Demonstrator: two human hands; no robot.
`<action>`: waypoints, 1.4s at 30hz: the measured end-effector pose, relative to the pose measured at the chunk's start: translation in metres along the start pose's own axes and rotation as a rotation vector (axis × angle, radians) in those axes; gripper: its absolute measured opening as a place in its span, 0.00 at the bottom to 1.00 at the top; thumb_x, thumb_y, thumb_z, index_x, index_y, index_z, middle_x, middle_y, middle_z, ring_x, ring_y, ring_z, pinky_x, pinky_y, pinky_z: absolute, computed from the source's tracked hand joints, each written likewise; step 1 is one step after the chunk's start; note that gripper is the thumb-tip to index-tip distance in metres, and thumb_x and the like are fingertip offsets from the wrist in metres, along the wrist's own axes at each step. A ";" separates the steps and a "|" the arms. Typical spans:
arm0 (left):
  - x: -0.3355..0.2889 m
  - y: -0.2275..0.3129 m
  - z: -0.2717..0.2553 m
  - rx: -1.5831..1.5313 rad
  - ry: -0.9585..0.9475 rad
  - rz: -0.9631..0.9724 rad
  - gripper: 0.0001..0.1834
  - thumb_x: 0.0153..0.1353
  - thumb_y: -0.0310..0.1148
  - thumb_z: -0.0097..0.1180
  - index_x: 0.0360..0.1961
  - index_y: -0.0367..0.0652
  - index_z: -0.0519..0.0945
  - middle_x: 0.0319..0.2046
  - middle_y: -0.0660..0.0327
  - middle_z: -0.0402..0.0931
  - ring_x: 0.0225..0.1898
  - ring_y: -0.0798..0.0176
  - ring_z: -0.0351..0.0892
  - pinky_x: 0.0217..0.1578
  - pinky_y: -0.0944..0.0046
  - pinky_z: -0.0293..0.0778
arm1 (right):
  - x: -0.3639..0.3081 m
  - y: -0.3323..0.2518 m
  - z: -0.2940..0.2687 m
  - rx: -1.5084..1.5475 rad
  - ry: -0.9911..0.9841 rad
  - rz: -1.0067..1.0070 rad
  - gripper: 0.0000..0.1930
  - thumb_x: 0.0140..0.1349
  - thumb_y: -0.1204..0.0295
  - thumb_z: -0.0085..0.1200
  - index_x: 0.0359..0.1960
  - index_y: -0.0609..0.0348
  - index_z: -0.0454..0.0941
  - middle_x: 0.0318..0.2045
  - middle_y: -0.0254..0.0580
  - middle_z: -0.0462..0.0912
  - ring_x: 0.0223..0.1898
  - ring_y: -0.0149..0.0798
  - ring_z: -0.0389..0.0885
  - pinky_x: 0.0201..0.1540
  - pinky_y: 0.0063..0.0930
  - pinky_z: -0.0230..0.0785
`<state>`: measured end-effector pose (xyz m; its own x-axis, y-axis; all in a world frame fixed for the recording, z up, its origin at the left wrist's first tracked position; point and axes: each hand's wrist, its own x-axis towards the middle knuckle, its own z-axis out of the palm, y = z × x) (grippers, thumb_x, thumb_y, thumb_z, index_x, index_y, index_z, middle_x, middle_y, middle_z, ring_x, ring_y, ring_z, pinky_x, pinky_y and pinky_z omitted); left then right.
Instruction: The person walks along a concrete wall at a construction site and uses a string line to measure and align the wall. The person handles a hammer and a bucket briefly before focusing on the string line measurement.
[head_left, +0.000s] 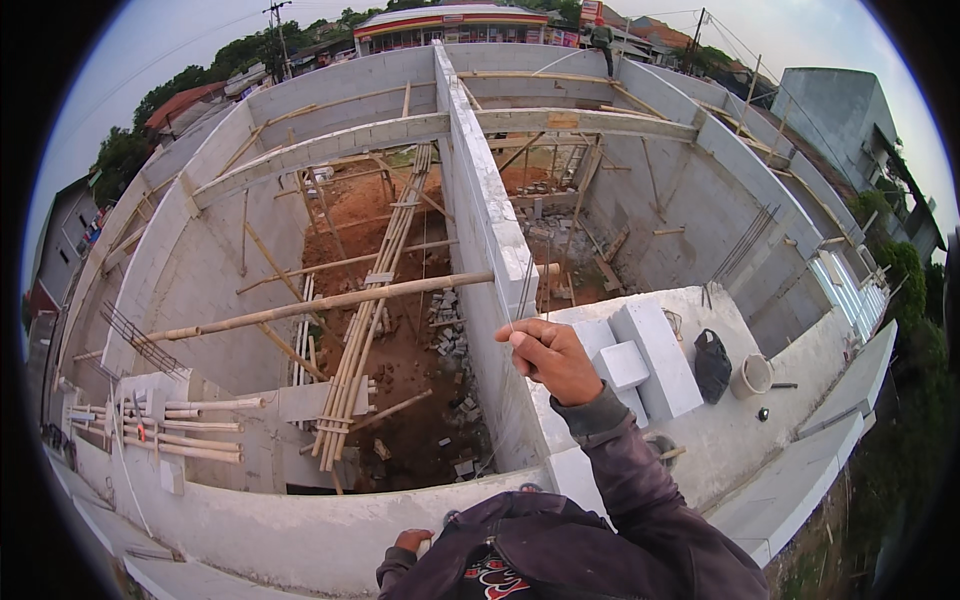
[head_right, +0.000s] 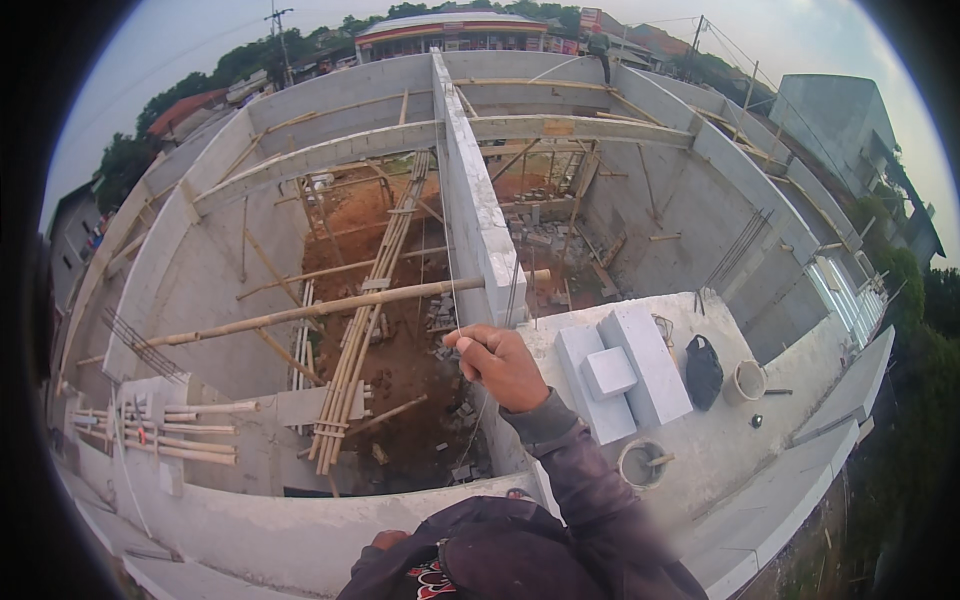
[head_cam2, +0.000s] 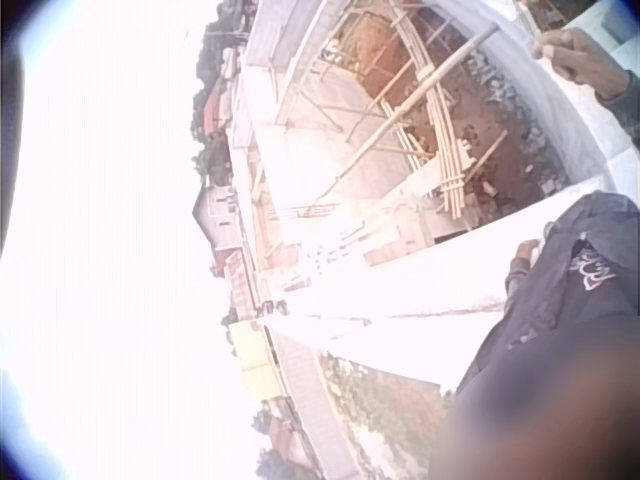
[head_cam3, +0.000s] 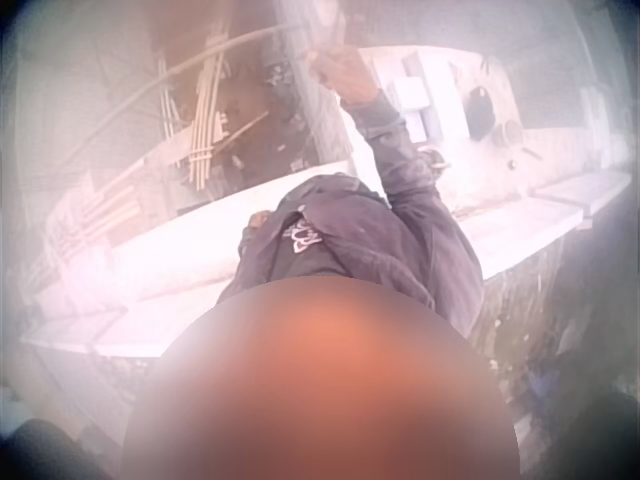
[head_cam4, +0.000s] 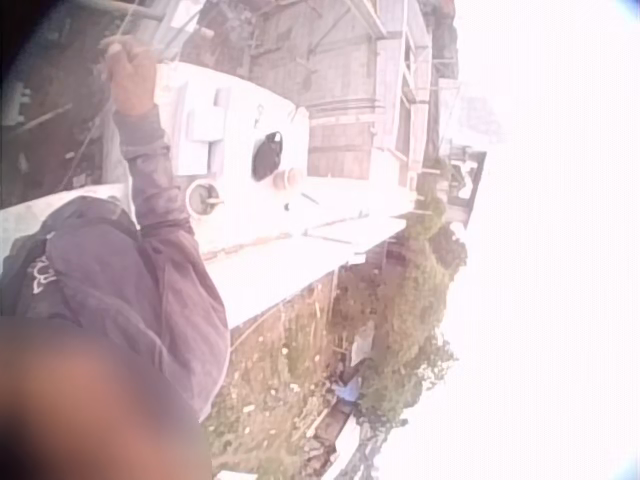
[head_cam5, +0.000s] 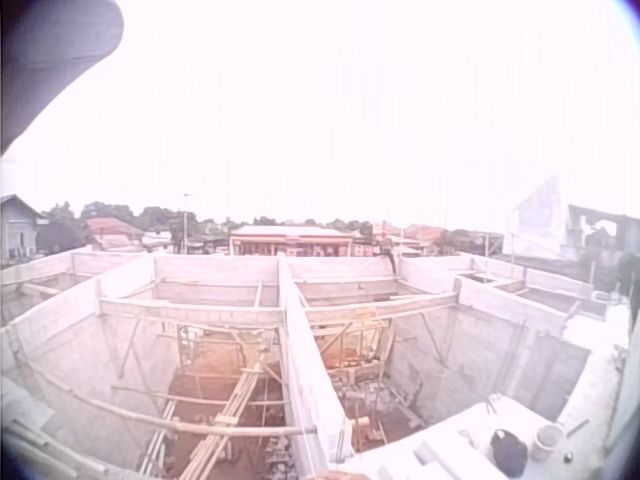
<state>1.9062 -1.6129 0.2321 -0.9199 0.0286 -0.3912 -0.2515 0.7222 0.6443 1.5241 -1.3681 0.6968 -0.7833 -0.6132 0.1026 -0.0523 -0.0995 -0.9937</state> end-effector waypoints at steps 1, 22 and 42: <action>0.001 -0.001 0.001 0.024 -0.020 -0.009 0.15 0.59 0.33 0.52 0.46 0.54 0.84 0.45 0.53 0.82 0.49 0.50 0.80 0.54 0.59 0.72 | 0.000 0.000 0.000 -0.004 0.002 0.002 0.16 0.70 0.63 0.50 0.45 0.66 0.79 0.19 0.29 0.71 0.19 0.20 0.63 0.21 0.16 0.54; 0.003 -0.008 0.004 0.071 -0.069 -0.014 0.15 0.59 0.35 0.52 0.46 0.54 0.84 0.44 0.53 0.82 0.49 0.49 0.80 0.54 0.58 0.72 | -0.007 0.013 0.003 0.036 0.009 0.045 0.16 0.69 0.64 0.49 0.45 0.65 0.80 0.19 0.28 0.71 0.19 0.20 0.63 0.22 0.16 0.54; 0.002 -0.001 -0.005 -0.018 -0.031 0.104 0.18 0.57 0.43 0.56 0.45 0.44 0.82 0.41 0.49 0.81 0.48 0.46 0.79 0.50 0.55 0.73 | -0.026 0.087 0.026 -0.073 -0.032 0.149 0.14 0.68 0.69 0.44 0.43 0.68 0.79 0.20 0.33 0.75 0.23 0.25 0.71 0.28 0.23 0.65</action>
<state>1.9032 -1.6168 0.2340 -0.9316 0.1241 -0.3417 -0.1609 0.7021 0.6937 1.5567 -1.3813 0.6085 -0.7656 -0.6417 -0.0454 0.0169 0.0505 -0.9986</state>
